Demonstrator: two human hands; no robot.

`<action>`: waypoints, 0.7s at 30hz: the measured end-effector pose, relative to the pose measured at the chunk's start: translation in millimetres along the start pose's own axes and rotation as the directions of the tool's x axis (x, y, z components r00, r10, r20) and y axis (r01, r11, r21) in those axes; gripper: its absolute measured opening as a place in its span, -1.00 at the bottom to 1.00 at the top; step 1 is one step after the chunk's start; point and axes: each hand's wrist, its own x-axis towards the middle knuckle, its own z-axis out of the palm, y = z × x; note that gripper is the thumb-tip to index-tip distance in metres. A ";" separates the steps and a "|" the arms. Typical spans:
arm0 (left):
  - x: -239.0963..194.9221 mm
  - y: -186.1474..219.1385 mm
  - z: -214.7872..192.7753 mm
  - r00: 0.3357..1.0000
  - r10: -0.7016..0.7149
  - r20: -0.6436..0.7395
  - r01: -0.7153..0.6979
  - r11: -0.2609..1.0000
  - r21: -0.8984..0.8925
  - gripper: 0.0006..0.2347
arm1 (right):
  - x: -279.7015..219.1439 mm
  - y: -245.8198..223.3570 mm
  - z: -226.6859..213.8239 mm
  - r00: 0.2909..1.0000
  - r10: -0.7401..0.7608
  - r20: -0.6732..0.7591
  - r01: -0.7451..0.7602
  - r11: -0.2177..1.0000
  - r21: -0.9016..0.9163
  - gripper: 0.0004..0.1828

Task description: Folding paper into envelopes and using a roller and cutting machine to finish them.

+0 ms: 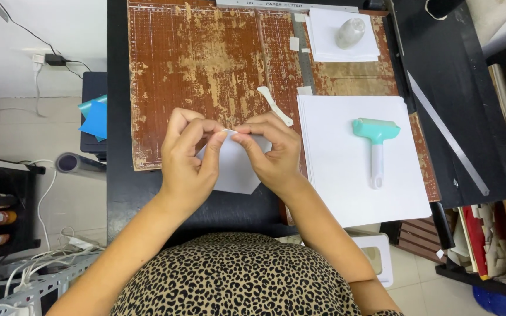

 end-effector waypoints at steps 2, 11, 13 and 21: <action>0.7 -0.4 -2.0 1.000 -0.008 0.026 0.009 1.000 -0.015 -0.94 | 2.3 -0.8 -2.0 1.000 0.012 0.018 -0.012 1.000 0.006 -0.94; 0.7 -6.9 -3.3 0.992 0.009 0.124 -0.005 1.000 -0.028 -0.93 | 3.2 -2.2 -7.8 0.997 -0.018 0.081 0.019 1.000 -0.014 -0.97; 2.9 -5.4 -3.8 0.990 0.047 0.129 -0.049 0.999 0.014 -0.93 | 2.7 -3.3 -7.9 0.996 -0.029 0.085 0.031 0.999 -0.019 -0.96; -2.0 -15.0 -6.1 0.992 0.044 0.115 -0.041 0.999 -0.033 -0.90 | -3.3 -1.9 -10.6 0.994 -0.026 0.105 0.019 0.998 0.064 -0.88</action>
